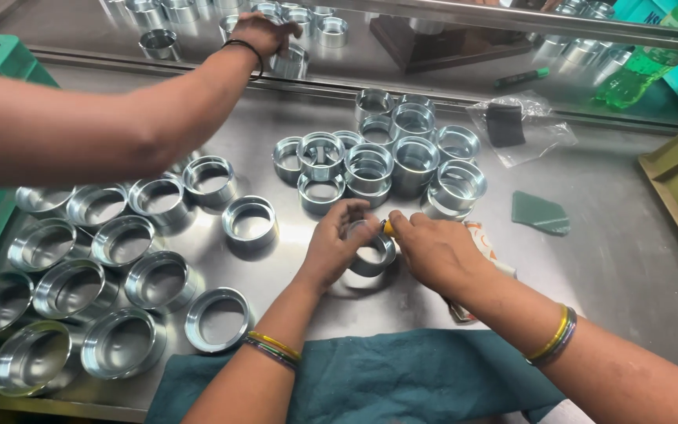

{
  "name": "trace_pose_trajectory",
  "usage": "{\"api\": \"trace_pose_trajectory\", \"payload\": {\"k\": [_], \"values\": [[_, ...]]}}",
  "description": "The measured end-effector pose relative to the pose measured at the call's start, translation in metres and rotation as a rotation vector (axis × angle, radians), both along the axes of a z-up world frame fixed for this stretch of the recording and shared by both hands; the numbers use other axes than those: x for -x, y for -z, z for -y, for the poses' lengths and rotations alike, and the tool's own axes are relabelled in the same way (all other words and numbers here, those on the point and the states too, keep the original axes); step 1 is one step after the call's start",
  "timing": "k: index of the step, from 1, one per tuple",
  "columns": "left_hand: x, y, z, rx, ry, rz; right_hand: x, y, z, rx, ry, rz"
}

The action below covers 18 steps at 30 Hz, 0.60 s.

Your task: Cleaning or deburring metal industrial rings using a handheld tool.

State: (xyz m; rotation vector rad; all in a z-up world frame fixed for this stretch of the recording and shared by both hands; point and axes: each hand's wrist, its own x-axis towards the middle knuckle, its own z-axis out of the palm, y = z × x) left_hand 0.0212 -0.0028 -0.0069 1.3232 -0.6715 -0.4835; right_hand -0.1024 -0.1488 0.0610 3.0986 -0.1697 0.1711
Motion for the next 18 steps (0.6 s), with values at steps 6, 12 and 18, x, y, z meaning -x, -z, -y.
{"api": "trace_pose_trajectory", "payload": {"k": [6, 12, 18], "values": [[0.016, -0.013, -0.003, -0.217, 0.097, 0.384, 0.008, -0.008, 0.009, -0.005, 0.069, -0.033], [0.019, -0.015, -0.007, -0.223, 0.057, 0.473, 0.014, -0.019, 0.012, -0.212, 0.088, -0.032], [0.021, -0.045, -0.016, -0.292, -0.027, 0.496, 0.017, -0.025, 0.007, -0.456, 0.226, -0.153]]}}
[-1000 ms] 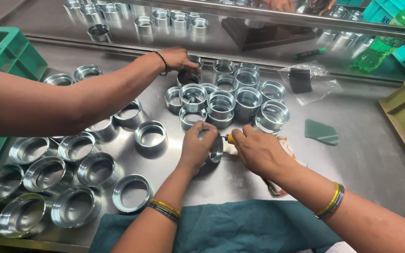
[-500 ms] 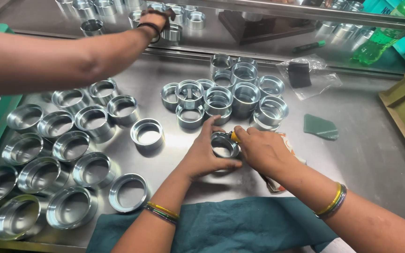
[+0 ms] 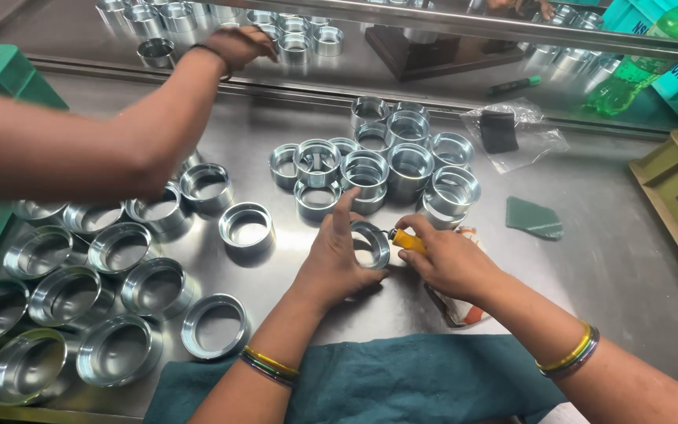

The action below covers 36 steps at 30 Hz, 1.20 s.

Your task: Cleaning or deburring metal industrial rings using a handheld tool.

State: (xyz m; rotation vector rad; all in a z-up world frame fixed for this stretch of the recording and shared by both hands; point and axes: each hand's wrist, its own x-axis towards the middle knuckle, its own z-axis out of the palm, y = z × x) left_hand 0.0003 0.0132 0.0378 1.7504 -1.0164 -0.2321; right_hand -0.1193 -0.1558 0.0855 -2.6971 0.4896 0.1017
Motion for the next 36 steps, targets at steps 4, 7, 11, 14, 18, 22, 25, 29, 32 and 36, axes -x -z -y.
{"api": "trace_pose_trajectory", "payload": {"k": [4, 7, 11, 14, 18, 22, 25, 29, 32, 36], "values": [[-0.010, 0.014, 0.001, 0.000, -0.058, 0.160, -0.002, 0.011, 0.008, 0.033, -0.094, 0.069], [-0.010, 0.016, 0.002, 0.000, -0.076, 0.240, -0.003, 0.009, 0.006, 0.074, -0.155, 0.063], [-0.008, 0.018, 0.005, -0.024, -0.084, 0.203, -0.008, 0.010, 0.004, 0.075, -0.175, 0.109], [-0.005, 0.018, 0.007, -0.039, -0.092, 0.194, -0.014, 0.010, 0.001, 0.091, -0.227, 0.215], [-0.004, 0.013, 0.005, -0.063, -0.098, 0.137, -0.023, 0.007, -0.001, 0.159, -0.273, 0.288], [-0.005, 0.013, 0.006, -0.060, -0.096, 0.117, -0.025, 0.012, 0.001, 0.193, -0.266, 0.286], [-0.005, 0.019, 0.006, -0.048, -0.123, 0.195, -0.025, 0.013, -0.001, 0.192, -0.254, 0.290], [-0.004, 0.008, 0.001, -0.087, -0.104, 0.209, -0.022, 0.004, -0.004, 0.170, -0.235, 0.312], [-0.004, 0.005, -0.002, -0.119, -0.061, 0.154, -0.022, -0.008, -0.006, 0.161, -0.248, 0.294], [-0.006, 0.011, -0.002, -0.040, -0.040, 0.164, -0.025, -0.008, -0.002, 0.210, -0.313, 0.293]]}}
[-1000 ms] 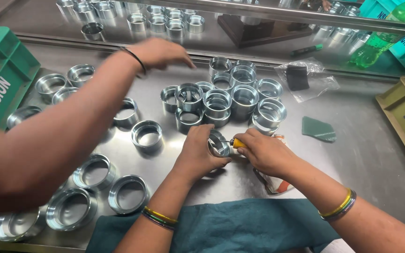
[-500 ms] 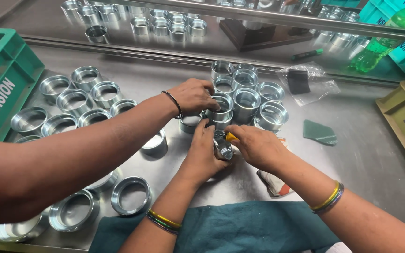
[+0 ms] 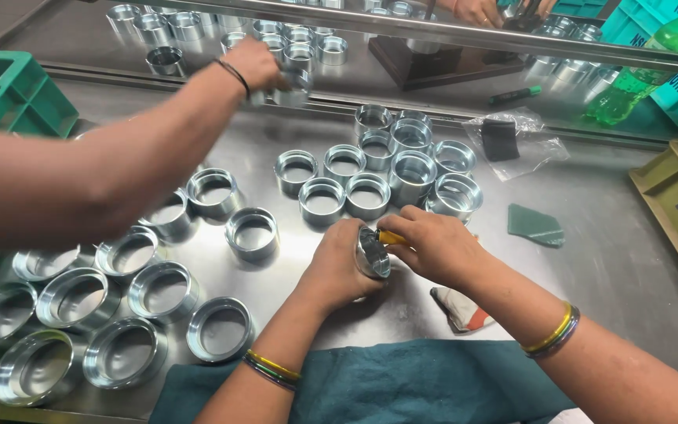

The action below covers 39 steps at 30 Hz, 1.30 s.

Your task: Cleaning or deburring metal industrial rings using a handheld tool.

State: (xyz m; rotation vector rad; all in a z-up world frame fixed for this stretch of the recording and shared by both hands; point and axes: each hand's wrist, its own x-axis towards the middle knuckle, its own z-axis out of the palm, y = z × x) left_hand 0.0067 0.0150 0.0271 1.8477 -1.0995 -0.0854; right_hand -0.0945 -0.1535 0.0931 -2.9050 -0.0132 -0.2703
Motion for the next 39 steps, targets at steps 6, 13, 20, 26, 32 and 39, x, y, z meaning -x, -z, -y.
{"api": "trace_pose_trajectory", "payload": {"k": [6, 13, 20, 26, 32, 39], "values": [[-0.008, 0.021, 0.006, 0.022, 0.041, 0.005, -0.008, 0.017, 0.015, 0.207, -0.192, 0.169], [-0.007, -0.002, -0.007, -0.081, 0.090, -0.170, -0.009, 0.011, 0.017, 0.429, -0.382, 0.280], [-0.012, -0.003, -0.006, -0.098, 0.122, -0.283, -0.012, 0.018, 0.015, 0.466, -0.317, 0.153], [-0.010, 0.006, 0.001, -0.102, 0.105, -0.266, -0.006, 0.007, 0.003, 0.289, -0.108, -0.136], [-0.009, 0.000, 0.005, -0.068, 0.097, 0.003, 0.003, -0.002, 0.001, 0.309, 0.096, -0.568], [-0.001, -0.010, 0.000, -0.149, 0.116, -0.154, -0.003, -0.008, 0.004, 0.389, -0.212, -0.126]]}}
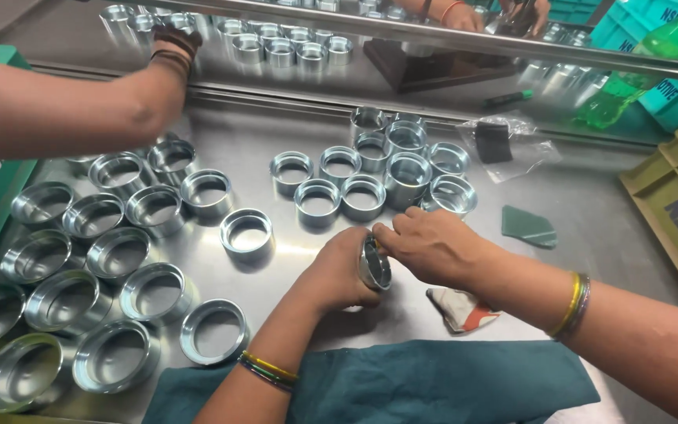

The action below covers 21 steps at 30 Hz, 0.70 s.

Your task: Cleaning or deburring metal industrial rings using a handheld tool.

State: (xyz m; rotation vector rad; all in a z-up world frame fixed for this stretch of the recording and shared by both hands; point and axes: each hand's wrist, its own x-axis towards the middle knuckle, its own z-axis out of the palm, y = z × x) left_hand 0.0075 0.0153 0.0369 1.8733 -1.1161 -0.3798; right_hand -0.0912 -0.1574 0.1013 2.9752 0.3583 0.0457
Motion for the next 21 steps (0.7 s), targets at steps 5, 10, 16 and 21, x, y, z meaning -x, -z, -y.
{"api": "trace_pose_trajectory", "payload": {"k": [5, 10, 16, 21], "values": [[-0.004, 0.005, 0.006, -0.011, 0.027, 0.019, 0.003, 0.007, 0.001, -0.052, 0.072, 0.011], [0.007, 0.008, 0.006, 0.014, 0.045, 0.152, 0.013, 0.016, -0.002, -0.072, 0.397, -0.333], [0.006, 0.002, 0.000, 0.037, 0.020, 0.163, 0.011, 0.005, -0.005, -0.022, 0.366, -0.390], [0.005, 0.006, 0.004, -0.007, 0.036, 0.170, 0.008, -0.001, 0.002, -0.058, 0.189, -0.151]]}}
